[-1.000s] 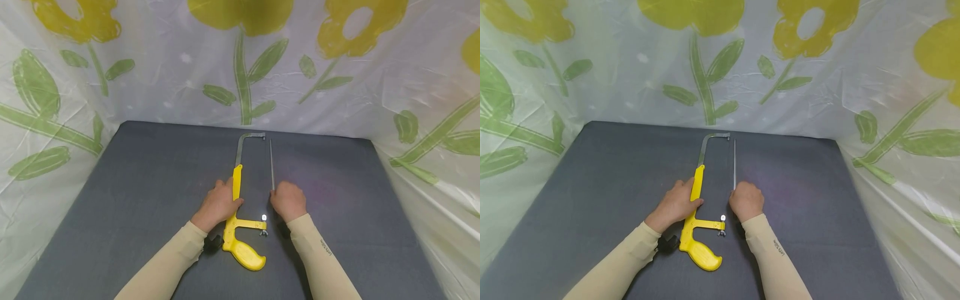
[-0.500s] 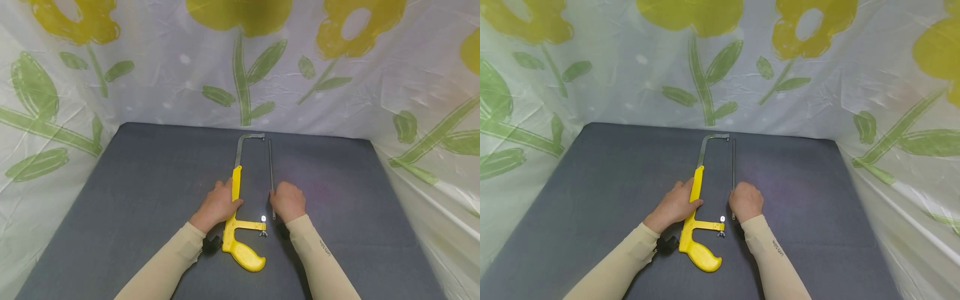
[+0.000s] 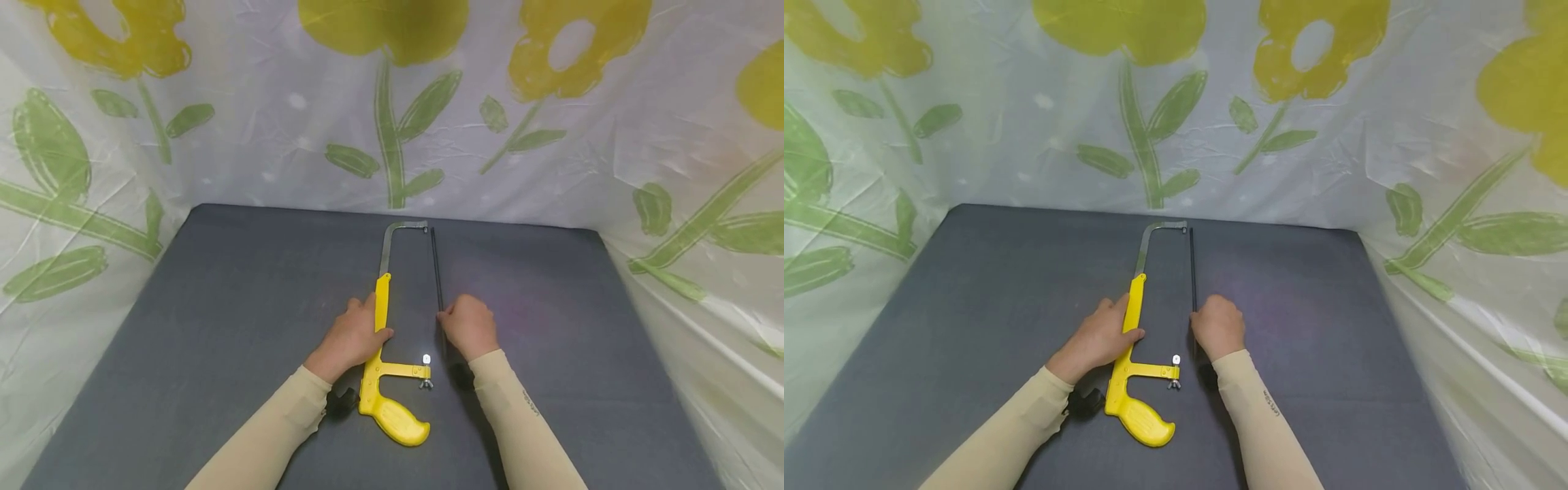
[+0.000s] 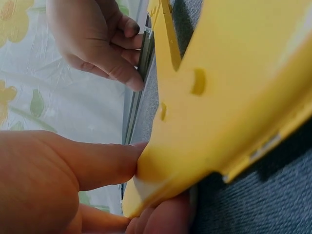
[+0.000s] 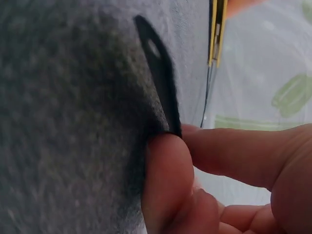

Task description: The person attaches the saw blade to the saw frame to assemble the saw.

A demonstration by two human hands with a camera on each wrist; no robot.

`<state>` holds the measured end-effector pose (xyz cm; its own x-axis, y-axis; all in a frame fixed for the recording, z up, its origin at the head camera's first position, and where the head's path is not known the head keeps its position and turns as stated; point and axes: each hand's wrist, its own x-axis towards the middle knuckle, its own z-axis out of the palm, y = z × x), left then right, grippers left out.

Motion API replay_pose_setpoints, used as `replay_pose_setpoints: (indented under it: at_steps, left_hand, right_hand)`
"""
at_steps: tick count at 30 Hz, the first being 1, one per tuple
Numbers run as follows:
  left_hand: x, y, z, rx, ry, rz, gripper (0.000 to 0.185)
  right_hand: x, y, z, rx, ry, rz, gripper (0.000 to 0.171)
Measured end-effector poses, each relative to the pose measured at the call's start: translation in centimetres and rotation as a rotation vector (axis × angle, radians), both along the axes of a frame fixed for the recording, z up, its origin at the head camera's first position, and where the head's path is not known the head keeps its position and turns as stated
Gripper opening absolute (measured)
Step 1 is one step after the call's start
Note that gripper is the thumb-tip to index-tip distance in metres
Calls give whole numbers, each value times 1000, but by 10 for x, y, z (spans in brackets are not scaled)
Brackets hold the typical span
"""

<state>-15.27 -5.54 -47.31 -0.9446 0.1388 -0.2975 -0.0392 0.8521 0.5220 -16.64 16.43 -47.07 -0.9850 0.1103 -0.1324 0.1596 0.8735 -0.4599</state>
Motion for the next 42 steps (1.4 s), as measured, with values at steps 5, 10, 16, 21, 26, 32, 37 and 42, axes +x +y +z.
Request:
replay_pose_setpoints:
  at_steps: [5, 10, 16, 21, 26, 32, 37, 42]
  left_hand:
    - [1, 0, -1, 2, -11, 6, 91]
    - [1, -1, -2, 4, -9, 8, 91]
    - [0, -1, -2, -3, -8, 12, 91]
    - [-1, 0, -2, -2, -6, 15, 91]
    - [-1, 0, 0, 6, -14, 18, 91]
    - [-1, 0, 0, 6, -1, -1, 91]
    - [-1, 0, 0, 7, -4, -2, 92]
    - [0, 0, -1, 3, 5, 1, 91]
  right_hand:
    - [-3, 6, 1, -85, -81, 5, 22]
    - [-4, 7, 5, -137, -108, 27, 18]
    - [-3, 4, 12, -213, -150, 36, 17]
    - [-4, 0, 14, -260, -145, 54, 15]
    - [-3, -3, 14, -265, -151, 61, 14]
    - [-3, -5, 12, -269, -156, 56, 15]
    - [-3, -4, 10, -280, -153, 66, 15]
    - [-2, -5, 10, -284, -155, 74, 15]
